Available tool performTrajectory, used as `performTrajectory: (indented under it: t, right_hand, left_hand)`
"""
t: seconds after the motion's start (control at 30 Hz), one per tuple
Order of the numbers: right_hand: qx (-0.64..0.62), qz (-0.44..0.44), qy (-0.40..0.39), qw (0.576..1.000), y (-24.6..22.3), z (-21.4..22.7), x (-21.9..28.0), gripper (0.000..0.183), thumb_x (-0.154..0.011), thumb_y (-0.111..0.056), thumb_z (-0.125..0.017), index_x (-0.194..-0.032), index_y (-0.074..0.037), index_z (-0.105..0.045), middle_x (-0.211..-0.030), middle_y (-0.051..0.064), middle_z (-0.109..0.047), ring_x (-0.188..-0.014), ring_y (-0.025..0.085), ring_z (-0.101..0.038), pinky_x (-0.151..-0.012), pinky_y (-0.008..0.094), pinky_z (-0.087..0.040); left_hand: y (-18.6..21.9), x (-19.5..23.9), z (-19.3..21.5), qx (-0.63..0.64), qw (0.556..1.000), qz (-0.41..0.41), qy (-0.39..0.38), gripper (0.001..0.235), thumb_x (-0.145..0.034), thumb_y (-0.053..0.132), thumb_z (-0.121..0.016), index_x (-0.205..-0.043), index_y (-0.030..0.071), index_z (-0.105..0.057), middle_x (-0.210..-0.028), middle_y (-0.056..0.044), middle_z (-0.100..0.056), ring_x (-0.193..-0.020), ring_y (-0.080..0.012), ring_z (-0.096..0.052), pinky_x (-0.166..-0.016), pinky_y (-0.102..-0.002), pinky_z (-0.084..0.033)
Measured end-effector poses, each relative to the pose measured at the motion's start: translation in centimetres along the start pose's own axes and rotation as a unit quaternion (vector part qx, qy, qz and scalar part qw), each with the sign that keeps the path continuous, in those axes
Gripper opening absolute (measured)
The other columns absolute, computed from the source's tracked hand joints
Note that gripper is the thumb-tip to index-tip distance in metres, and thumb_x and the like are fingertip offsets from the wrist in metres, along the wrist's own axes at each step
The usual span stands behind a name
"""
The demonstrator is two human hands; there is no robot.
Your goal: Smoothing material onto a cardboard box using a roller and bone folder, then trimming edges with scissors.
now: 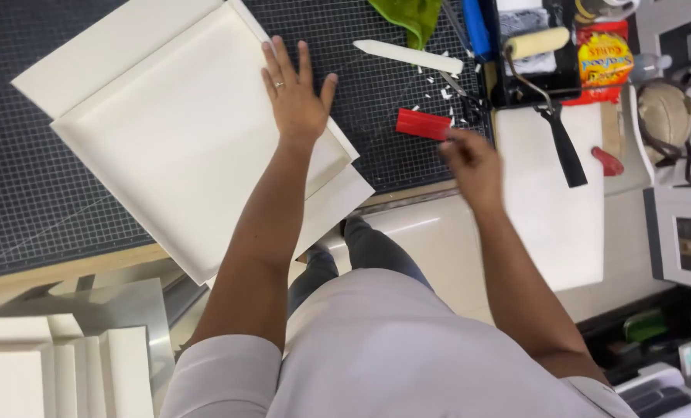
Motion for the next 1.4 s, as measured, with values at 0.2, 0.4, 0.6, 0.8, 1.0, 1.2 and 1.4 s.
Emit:
performTrajectory:
  t: [0.2,0.4,0.6,0.8,1.0,1.2,1.4]
  right_hand:
    - [0.437,0.023,0.181,0.881,5.5,11.2,-1.9,0.062,-0.096,-0.032,-0.078,-0.149,-0.012,-0.055,-0.122,0.023,-0.055,-0.109,0.049,-0.049,-0.080,0.066,-0.046]
    - [0.415,-0.147,-0.059,0.896,6.0,14.5,-3.9,0.073,-0.108,-0.020,-0.058,-0.170,-0.020,-0.019,-0.128,0.034,-0.060,-0.118,0.056,-0.060,-0.096,0.067,-0.048]
    - [0.351,-0.217,-0.126,0.902,7.7,15.4,-4.1,0.067,-0.108,-0.032,-0.048,-0.168,-0.036,-0.018,-0.140,0.029,-0.060,-0.127,0.050,-0.058,-0.110,0.058,-0.043]
    - [0.487,-0.156,-0.132,0.849,6.3,20.1,-4.6,0.057,-0.105,-0.045,-0.052,-0.161,-0.046,-0.041,-0.125,0.013,-0.074,-0.111,0.037,-0.072,-0.093,0.049,-0.054]
    - [0.470,-0.159,-0.171,0.852,1.6,15.9,-8.8,0.060,-0.109,-0.033,-0.045,-0.167,-0.028,-0.029,-0.114,0.026,-0.074,-0.109,0.043,-0.070,-0.094,0.054,-0.052]
    - [0.311,-0.145,-0.117,0.932,-0.3,17.0,-11.0,0.061,-0.105,-0.030,-0.055,-0.163,-0.022,-0.038,-0.086,0.021,-0.074,-0.070,0.035,-0.075,-0.085,0.052,-0.055]
    - [0.498,-0.166,-0.224,0.821,-1.0,19.7,-6.7,0.056,-0.106,-0.035,-0.048,-0.161,-0.031,-0.042,-0.119,0.027,-0.074,-0.113,0.047,-0.070,-0.096,0.056,-0.053]
  left_hand:
    - [-0.8,1.0,2.1,0.228,0.967,-0.080,0.076,0.073,-0.117,0.064,-0.037,-0.172,0.026,-0.008,-0.177,-0.009,0.005,-0.166,-0.0402,-0.003,-0.136,-0.061,-0.025]
    - [-1.1,0.4,0.9,0.106,0.992,-0.044,0.056,0.071,-0.112,0.055,-0.037,-0.170,0.020,-0.017,-0.173,-0.015,-0.006,-0.159,-0.0359,-0.005,-0.131,-0.050,-0.016]
    - [-1.2,0.5,0.3,0.060,0.997,-0.034,0.034,0.064,-0.111,0.050,-0.041,-0.168,0.026,-0.024,-0.172,-0.012,-0.007,-0.157,-0.0387,-0.005,-0.129,-0.055,-0.019]
    - [-1.4,0.5,0.4,0.040,0.998,-0.035,0.028,0.060,-0.112,0.050,-0.039,-0.165,0.024,-0.043,-0.171,-0.008,-0.007,-0.156,-0.0360,-0.003,-0.128,-0.054,-0.020]
    - [-1.0,0.6,1.0,0.012,1.000,0.014,-0.019,0.066,-0.111,0.058,-0.024,-0.166,0.027,-0.044,-0.173,0.002,0.000,-0.157,-0.0254,0.003,-0.131,-0.044,-0.014]
    - [-0.5,0.6,1.5,0.009,0.998,0.047,-0.049,0.070,-0.108,0.063,-0.014,-0.167,0.033,-0.037,-0.172,0.008,0.004,-0.156,-0.0192,0.007,-0.132,-0.040,-0.010]
    - [-0.3,0.6,1.6,0.010,0.998,0.049,-0.043,0.069,-0.108,0.060,-0.016,-0.166,0.031,-0.041,-0.173,0.007,0.003,-0.157,-0.0193,0.007,-0.132,-0.041,-0.007]
Point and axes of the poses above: each hand's wrist, its own x-axis away from the middle knuckle, its own z-axis out of the back of the hand, y = z × x, the point moved 3 cm from there along -x, towards the middle knuckle
